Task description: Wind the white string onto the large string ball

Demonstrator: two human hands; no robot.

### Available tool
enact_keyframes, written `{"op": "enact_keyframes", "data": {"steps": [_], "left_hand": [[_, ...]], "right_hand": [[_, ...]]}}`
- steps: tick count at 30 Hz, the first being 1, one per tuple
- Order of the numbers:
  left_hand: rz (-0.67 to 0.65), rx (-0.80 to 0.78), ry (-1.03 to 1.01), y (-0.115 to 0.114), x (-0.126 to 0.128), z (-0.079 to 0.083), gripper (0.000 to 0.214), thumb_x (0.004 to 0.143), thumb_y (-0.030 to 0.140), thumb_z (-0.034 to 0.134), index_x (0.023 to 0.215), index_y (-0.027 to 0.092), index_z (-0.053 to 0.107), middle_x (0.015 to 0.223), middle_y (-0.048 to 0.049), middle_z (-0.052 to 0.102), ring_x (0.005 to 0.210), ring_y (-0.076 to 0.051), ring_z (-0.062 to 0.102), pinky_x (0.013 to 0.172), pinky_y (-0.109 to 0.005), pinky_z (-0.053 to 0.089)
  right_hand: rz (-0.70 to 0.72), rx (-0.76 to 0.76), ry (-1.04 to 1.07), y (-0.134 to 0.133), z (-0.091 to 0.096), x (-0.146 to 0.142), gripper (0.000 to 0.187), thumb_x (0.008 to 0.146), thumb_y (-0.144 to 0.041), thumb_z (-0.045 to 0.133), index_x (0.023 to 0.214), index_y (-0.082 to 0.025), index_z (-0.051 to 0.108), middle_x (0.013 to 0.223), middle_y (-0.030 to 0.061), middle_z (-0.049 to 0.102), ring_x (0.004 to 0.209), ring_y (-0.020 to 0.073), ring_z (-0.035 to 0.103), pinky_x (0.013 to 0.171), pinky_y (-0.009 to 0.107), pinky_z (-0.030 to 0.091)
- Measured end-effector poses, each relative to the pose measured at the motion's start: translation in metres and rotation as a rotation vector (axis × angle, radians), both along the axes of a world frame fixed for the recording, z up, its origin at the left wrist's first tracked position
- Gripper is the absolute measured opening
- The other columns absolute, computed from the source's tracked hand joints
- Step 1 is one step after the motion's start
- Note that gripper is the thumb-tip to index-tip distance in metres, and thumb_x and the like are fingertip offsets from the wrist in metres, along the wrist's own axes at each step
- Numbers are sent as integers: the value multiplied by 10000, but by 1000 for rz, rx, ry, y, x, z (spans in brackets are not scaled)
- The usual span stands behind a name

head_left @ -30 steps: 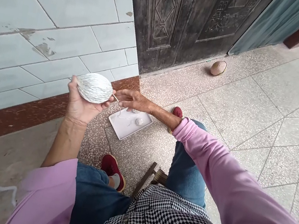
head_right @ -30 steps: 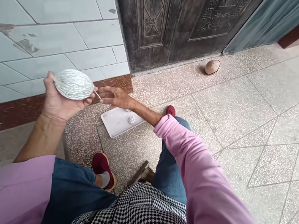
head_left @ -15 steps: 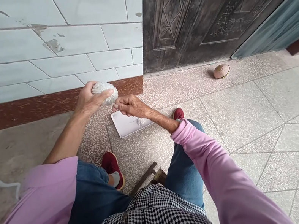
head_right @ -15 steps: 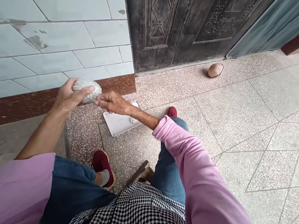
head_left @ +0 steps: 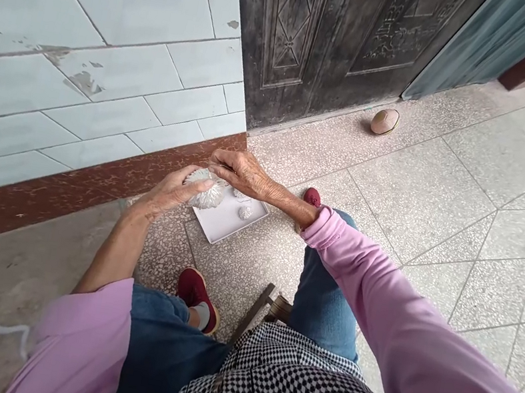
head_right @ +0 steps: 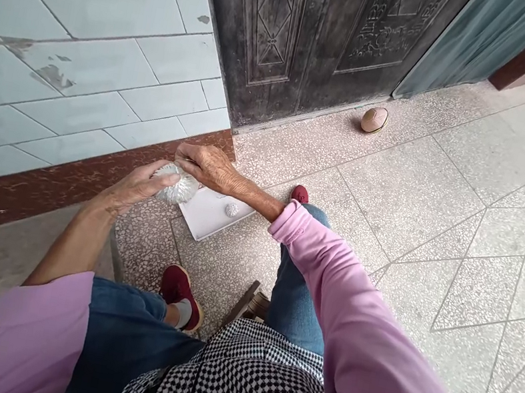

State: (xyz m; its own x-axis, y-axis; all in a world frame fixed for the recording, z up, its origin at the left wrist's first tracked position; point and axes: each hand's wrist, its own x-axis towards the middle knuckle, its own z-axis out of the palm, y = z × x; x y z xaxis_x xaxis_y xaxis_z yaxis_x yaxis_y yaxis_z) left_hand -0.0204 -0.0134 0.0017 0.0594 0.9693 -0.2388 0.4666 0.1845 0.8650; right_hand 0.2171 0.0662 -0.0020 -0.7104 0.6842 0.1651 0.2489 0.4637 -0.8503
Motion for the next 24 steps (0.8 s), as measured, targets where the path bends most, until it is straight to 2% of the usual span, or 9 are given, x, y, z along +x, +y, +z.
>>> {"op": "enact_keyframes", "data": {"steps": [2, 4, 8, 12, 15, 18, 21, 24], "left_hand": [[-8, -42, -52, -1, 0, 1, 1011, 706, 977, 1066, 1360, 224, 896, 1360, -152, 926, 1406, -494, 834, 1221, -555, 685], [-3, -57, -138, -2, -1, 0, 1029, 663, 941, 1112, 1364, 222, 887, 1327, -156, 921, 1406, -503, 833, 1170, -521, 702], [-3, -47, -379, -3, -8, -7, 1045, 690, 893, 1121, 1392, 168, 851, 1260, -206, 904, 1321, -489, 852, 1036, -488, 732], [35, 33, -590, -3, -8, -13, 1019, 742, 862, 1121, 1422, 156, 842, 1268, -231, 909, 1434, -530, 840, 1195, -585, 745], [111, 117, -729, -3, -4, -14, 992, 768, 853, 1109, 1418, 148, 853, 1241, -224, 925, 1500, -547, 831, 1315, -637, 714], [177, 188, -813, -2, 0, -17, 941, 802, 816, 1116, 1422, 157, 857, 1254, -212, 939, 1506, -531, 842, 1368, -640, 697], [258, 230, -864, 2, 2, -20, 924, 768, 785, 1143, 1411, 189, 852, 1300, -204, 935, 1518, -519, 830, 1366, -639, 703], [375, 272, -881, 6, 2, -20, 913, 696, 798, 1150, 1315, 203, 842, 1339, -213, 907, 1552, -521, 774, 1294, -630, 730]], "right_hand": [[0, -64, 28, 0, 1, 0, 383, 1253, -41, 724, 929, -205, 602, 901, 10, 665, 882, 172, 557, 855, 312, 414], [-21, -145, 78, 3, 1, -1, 375, 1253, -39, 746, 925, -192, 649, 853, -11, 644, 852, 159, 544, 816, 296, 411], [-83, -337, 192, 9, -1, -6, 391, 1274, -25, 724, 925, -190, 665, 729, -58, 574, 727, 119, 489, 708, 258, 391], [-106, -487, 243, 9, -4, -13, 472, 1317, -3, 654, 893, -206, 620, 668, -75, 561, 621, 88, 473, 641, 224, 405], [-127, -526, 215, 5, -5, -16, 478, 1310, 33, 653, 891, -194, 633, 681, -68, 600, 604, 76, 507, 625, 197, 420], [-137, -535, 202, 4, -11, -20, 486, 1324, 26, 654, 888, -186, 622, 711, -60, 626, 607, 63, 529, 627, 167, 434], [-100, -537, 192, 6, -23, -25, 461, 1335, -19, 685, 905, -173, 622, 723, -59, 642, 591, 59, 530, 588, 140, 431], [-21, -515, 167, 7, -40, -31, 378, 1357, -96, 663, 983, -153, 669, 705, -67, 634, 548, 72, 526, 520, 134, 392]]}}
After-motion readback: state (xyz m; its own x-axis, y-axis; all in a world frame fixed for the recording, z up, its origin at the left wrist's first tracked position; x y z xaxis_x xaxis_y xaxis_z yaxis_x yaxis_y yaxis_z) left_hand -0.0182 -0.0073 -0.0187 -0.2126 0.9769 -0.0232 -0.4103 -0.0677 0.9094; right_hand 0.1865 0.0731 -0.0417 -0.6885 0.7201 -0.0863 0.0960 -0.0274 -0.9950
